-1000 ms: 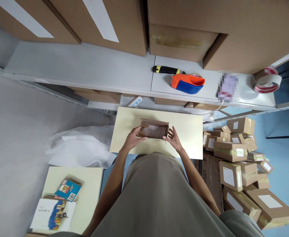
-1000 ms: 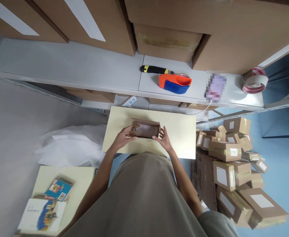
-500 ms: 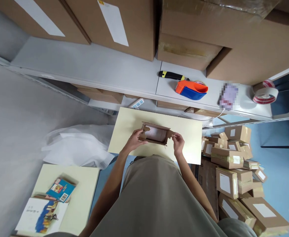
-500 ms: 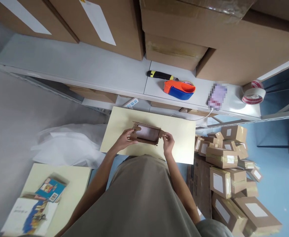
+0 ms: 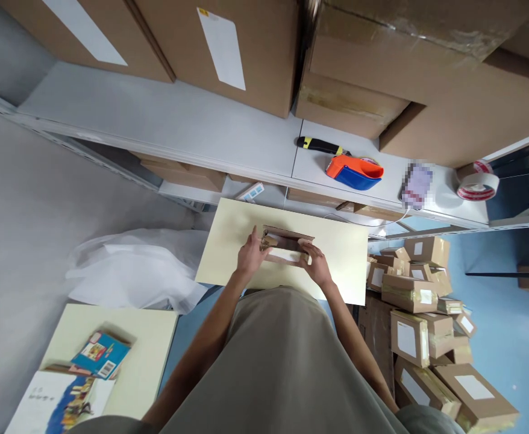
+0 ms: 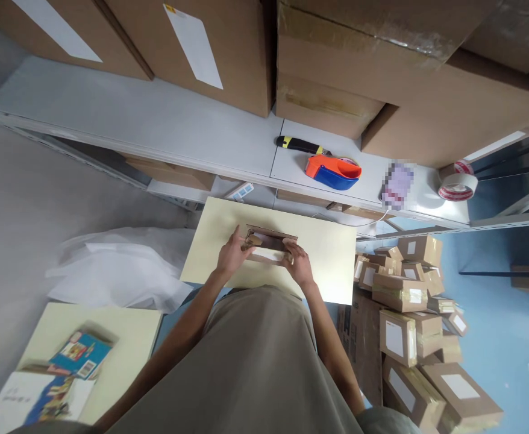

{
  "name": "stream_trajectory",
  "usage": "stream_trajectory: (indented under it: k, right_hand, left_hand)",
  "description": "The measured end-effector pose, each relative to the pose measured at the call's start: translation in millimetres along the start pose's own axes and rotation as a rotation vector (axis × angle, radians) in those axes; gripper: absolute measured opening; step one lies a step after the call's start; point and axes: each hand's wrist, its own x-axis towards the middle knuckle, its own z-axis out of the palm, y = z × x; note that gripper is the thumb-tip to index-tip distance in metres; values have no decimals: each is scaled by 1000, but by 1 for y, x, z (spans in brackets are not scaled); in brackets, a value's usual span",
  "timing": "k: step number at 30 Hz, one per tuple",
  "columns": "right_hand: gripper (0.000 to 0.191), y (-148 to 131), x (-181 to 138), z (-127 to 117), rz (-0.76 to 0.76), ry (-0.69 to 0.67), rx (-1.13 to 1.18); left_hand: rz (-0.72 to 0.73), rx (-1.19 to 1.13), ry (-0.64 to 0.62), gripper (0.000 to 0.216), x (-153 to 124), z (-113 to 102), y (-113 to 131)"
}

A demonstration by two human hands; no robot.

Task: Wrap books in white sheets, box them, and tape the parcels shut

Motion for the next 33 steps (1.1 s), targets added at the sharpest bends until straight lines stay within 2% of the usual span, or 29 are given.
stream_trajectory:
  k: [1, 3, 6, 8, 10, 12, 18, 22, 27, 33]
  right_hand:
    - [36, 1, 0, 0, 41, 46, -9]
    - [36, 1, 1, 1, 156, 176, -12]
    - [62, -1, 4, 3, 227, 312, 73]
    - [67, -1, 5, 2, 174, 284, 129]
    - [53, -1, 3, 4, 139, 218, 125]
    - [42, 1, 0, 7, 177, 197, 113]
    - [44, 8, -6, 19, 336, 264, 246]
    - [52, 19, -11, 2, 404, 293, 291]
    - [64, 41, -28, -17, 476, 352, 510]
    - [66, 49, -39, -3, 503, 470, 703]
  left_hand:
    - [6, 32, -3, 94, 2, 2, 3]
    - [49, 77, -24, 91, 5, 4, 5]
    - [130, 103, -49, 79, 6, 4, 2]
    - [160, 102, -62, 64, 5, 4, -3]
    - [172, 93, -68, 45, 4, 5, -9]
    - [181, 65, -57, 33, 2, 8, -14]
    - [190, -20, -31, 35, -1, 19, -11]
    - [197, -53, -87, 35, -3, 30, 4]
    - [249, -78, -120, 29, -7, 47, 19]
    - [166, -109, -60, 28, -17, 53, 19]
